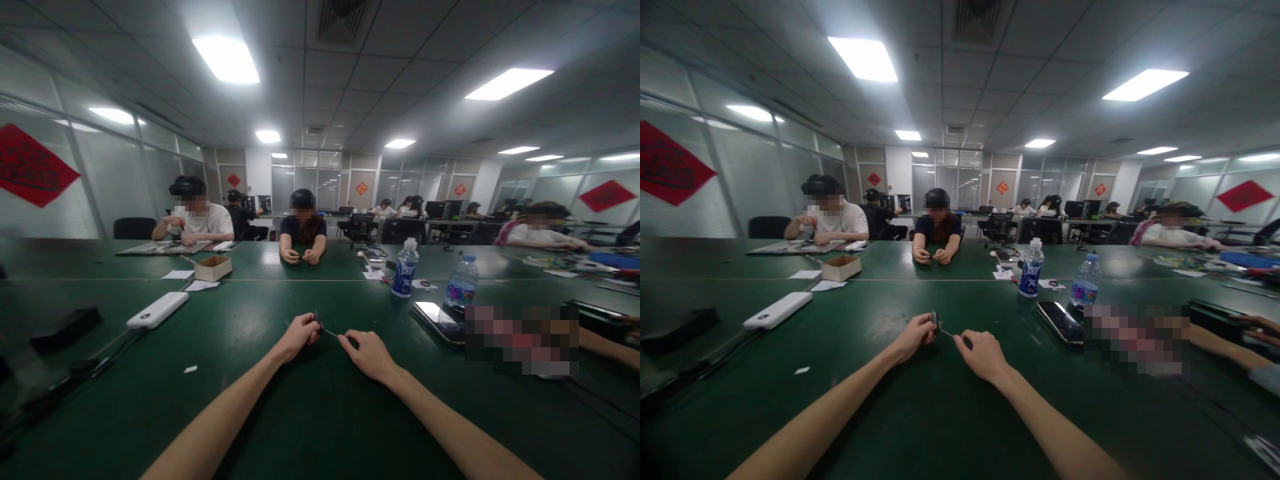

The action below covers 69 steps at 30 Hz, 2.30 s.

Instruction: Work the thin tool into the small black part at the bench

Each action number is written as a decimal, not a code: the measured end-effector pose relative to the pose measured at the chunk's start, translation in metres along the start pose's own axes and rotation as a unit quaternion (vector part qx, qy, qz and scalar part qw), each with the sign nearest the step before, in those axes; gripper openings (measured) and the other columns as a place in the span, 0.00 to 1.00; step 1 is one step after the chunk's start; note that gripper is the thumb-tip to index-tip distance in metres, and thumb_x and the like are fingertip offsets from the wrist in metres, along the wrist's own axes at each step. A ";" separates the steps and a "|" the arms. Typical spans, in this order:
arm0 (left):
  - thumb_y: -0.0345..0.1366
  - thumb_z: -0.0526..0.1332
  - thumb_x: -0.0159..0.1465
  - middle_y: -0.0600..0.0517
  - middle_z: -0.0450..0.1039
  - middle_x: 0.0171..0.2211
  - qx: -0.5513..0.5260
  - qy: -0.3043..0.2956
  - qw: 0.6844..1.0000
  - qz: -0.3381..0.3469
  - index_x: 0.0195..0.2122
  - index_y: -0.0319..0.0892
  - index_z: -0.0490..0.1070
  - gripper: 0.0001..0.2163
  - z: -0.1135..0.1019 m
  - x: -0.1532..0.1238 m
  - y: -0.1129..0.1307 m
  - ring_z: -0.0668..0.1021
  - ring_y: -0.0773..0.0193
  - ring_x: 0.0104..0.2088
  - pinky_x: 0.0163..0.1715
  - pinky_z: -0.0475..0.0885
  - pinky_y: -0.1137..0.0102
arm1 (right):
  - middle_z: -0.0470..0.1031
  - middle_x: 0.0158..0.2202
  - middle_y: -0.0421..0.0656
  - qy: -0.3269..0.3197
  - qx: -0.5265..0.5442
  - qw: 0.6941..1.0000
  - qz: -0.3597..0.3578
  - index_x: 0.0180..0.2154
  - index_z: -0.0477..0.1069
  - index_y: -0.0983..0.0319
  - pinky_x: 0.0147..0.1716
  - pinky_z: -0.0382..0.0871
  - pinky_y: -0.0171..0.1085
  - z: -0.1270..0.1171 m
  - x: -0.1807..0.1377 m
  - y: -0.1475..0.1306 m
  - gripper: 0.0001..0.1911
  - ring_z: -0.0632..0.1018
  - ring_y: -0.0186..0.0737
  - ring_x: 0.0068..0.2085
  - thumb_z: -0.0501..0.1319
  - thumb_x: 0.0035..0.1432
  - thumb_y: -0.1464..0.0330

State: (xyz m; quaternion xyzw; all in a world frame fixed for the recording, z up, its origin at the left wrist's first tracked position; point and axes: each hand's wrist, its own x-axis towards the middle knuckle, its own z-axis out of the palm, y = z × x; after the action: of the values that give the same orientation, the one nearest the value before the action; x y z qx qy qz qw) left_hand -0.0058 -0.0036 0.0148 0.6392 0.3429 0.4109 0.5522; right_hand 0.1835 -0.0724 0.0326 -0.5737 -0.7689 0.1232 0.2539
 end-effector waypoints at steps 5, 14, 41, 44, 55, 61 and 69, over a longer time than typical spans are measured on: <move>0.36 0.57 0.54 0.59 0.60 0.16 -0.003 -0.004 1.000 0.000 0.30 0.37 0.66 0.07 0.001 -0.001 0.001 0.62 0.72 0.18 0.20 0.55 0.75 | 0.76 0.28 0.42 0.006 -0.006 1.000 -0.005 0.32 0.74 0.60 0.28 0.62 0.33 0.002 0.001 0.002 0.22 0.75 0.37 0.28 0.47 0.64 0.55; 0.37 0.57 0.53 0.59 0.61 0.15 0.000 0.009 1.000 -0.002 0.28 0.38 0.65 0.07 0.004 -0.001 0.004 0.62 0.72 0.17 0.19 0.55 0.76 | 0.76 0.27 0.42 0.038 -0.017 0.999 -0.009 0.31 0.73 0.60 0.29 0.61 0.33 0.008 0.004 0.006 0.22 0.76 0.38 0.28 0.47 0.65 0.57; 0.34 0.52 0.51 0.57 0.60 0.16 -0.011 0.000 1.000 0.009 0.26 0.38 0.64 0.06 0.002 -0.002 0.003 0.63 0.72 0.17 0.18 0.56 0.76 | 0.76 0.29 0.42 0.013 -0.015 1.000 -0.002 0.33 0.74 0.60 0.30 0.63 0.33 0.002 0.001 0.002 0.21 0.75 0.37 0.29 0.48 0.64 0.56; 0.33 0.52 0.50 0.57 0.61 0.17 -0.012 0.005 1.000 0.007 0.27 0.38 0.65 0.06 0.002 -0.001 0.002 0.63 0.72 0.17 0.18 0.55 0.76 | 0.76 0.29 0.42 0.005 -0.011 1.000 -0.001 0.33 0.74 0.60 0.30 0.62 0.33 0.002 0.001 0.001 0.22 0.75 0.37 0.29 0.47 0.64 0.55; 0.34 0.51 0.52 0.57 0.62 0.18 -0.024 -0.005 1.000 0.007 0.29 0.38 0.66 0.08 -0.001 0.000 -0.001 0.65 0.71 0.18 0.19 0.57 0.76 | 0.77 0.30 0.42 -0.002 0.007 1.000 0.001 0.34 0.74 0.61 0.28 0.64 0.33 -0.001 -0.001 -0.002 0.21 0.75 0.37 0.29 0.48 0.64 0.56; 0.35 0.51 0.52 0.56 0.62 0.19 -0.013 -0.017 1.000 0.006 0.26 0.38 0.64 0.07 0.000 -0.002 0.002 0.64 0.71 0.18 0.19 0.57 0.75 | 0.76 0.28 0.42 0.017 0.021 0.999 0.026 0.33 0.73 0.61 0.28 0.64 0.33 0.000 0.002 0.000 0.22 0.75 0.36 0.28 0.45 0.65 0.57; 0.36 0.52 0.52 0.57 0.61 0.17 -0.021 -0.004 1.000 0.005 0.27 0.38 0.65 0.07 0.001 -0.002 0.003 0.64 0.71 0.17 0.18 0.56 0.76 | 0.76 0.28 0.41 -0.005 0.017 1.000 -0.007 0.33 0.73 0.61 0.28 0.64 0.33 0.000 0.000 0.000 0.21 0.75 0.36 0.28 0.47 0.64 0.56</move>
State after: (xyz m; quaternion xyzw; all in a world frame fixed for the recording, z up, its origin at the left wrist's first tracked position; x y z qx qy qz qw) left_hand -0.0059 -0.0063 0.0177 0.6312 0.3284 0.4181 0.5648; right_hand 0.1839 -0.0722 0.0327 -0.5633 -0.7719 0.1377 0.2604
